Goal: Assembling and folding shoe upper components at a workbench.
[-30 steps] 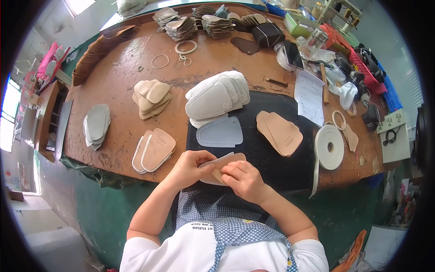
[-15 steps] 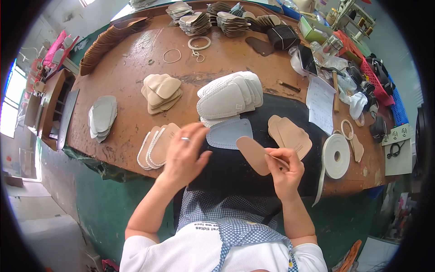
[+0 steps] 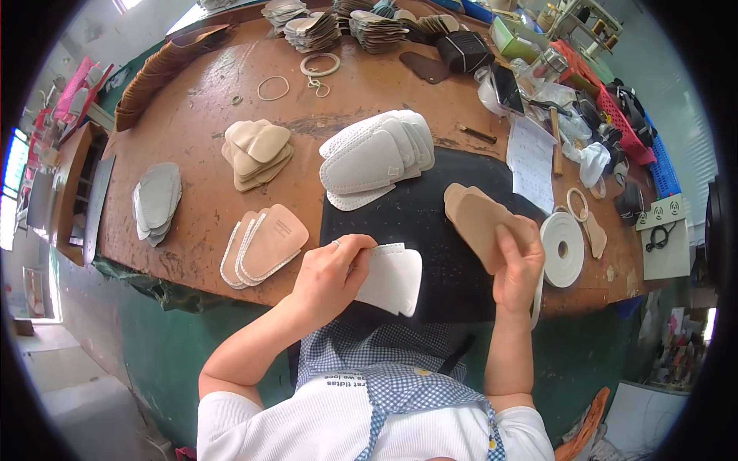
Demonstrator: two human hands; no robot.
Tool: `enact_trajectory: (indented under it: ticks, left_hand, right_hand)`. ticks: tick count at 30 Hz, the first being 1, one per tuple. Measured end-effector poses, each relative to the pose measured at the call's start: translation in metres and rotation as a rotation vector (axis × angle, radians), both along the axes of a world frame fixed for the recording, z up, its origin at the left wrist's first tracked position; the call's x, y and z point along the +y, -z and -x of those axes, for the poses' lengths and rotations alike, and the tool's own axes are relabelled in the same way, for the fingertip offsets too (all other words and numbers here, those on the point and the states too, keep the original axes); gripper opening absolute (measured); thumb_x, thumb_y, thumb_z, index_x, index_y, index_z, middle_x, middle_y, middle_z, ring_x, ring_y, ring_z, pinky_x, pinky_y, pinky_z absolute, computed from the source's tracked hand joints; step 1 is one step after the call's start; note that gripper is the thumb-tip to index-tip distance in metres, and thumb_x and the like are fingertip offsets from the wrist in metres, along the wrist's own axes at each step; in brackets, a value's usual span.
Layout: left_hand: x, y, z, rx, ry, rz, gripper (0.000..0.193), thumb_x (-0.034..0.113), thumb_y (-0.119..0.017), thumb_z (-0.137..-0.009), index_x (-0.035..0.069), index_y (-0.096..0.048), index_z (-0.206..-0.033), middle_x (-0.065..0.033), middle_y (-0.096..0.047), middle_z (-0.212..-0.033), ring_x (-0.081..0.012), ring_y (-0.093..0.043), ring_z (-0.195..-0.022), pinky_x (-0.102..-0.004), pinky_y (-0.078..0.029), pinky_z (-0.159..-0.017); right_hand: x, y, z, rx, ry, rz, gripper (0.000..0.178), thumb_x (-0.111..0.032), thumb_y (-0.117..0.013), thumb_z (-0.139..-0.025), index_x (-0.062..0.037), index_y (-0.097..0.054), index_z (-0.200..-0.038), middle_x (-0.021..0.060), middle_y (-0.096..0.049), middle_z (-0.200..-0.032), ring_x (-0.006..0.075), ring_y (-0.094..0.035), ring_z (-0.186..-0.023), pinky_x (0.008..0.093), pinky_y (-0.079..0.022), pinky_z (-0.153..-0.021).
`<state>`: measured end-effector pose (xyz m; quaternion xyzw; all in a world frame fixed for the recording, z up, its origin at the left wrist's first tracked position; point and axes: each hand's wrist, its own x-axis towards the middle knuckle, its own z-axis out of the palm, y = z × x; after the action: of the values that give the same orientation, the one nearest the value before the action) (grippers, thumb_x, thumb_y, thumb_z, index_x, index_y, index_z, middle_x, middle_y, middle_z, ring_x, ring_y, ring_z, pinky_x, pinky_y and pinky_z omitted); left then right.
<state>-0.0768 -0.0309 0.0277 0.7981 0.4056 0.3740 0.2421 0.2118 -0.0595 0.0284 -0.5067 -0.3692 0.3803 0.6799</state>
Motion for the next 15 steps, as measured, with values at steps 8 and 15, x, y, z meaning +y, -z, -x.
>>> enact_trajectory:
  ticks: [8,15]
  left_hand:
    - [-0.049,0.042,0.025,0.030,-0.423,-0.264,0.030,-0.007,-0.074,-0.077,0.003,-0.070,-0.105,-0.0125,-0.069,-0.112,-0.0351,-0.063,-0.101,-0.0428,-0.053,-0.088]
    - [-0.090,0.065,0.040,0.211,-0.321,-0.250,0.043,0.000,-0.078,-0.068,0.011,-0.077,-0.109,-0.0077,-0.067,-0.114,-0.0297,-0.058,-0.105,-0.0428,-0.049,-0.092]
  right_hand:
    - [0.007,0.011,0.080,-0.258,-0.462,0.333,0.019,-0.005,-0.081,-0.089,-0.0038,-0.067,-0.102,-0.0004,-0.071,-0.090,0.0060,-0.064,-0.083,0.0235,-0.053,-0.073]
    - [0.004,0.025,0.095,-0.374,-0.569,0.340,0.015,-0.006,-0.078,-0.091,-0.0008,-0.067,-0.100,0.0046,-0.074,-0.087,0.0069,-0.066,-0.083,0.0268,-0.055,-0.072]
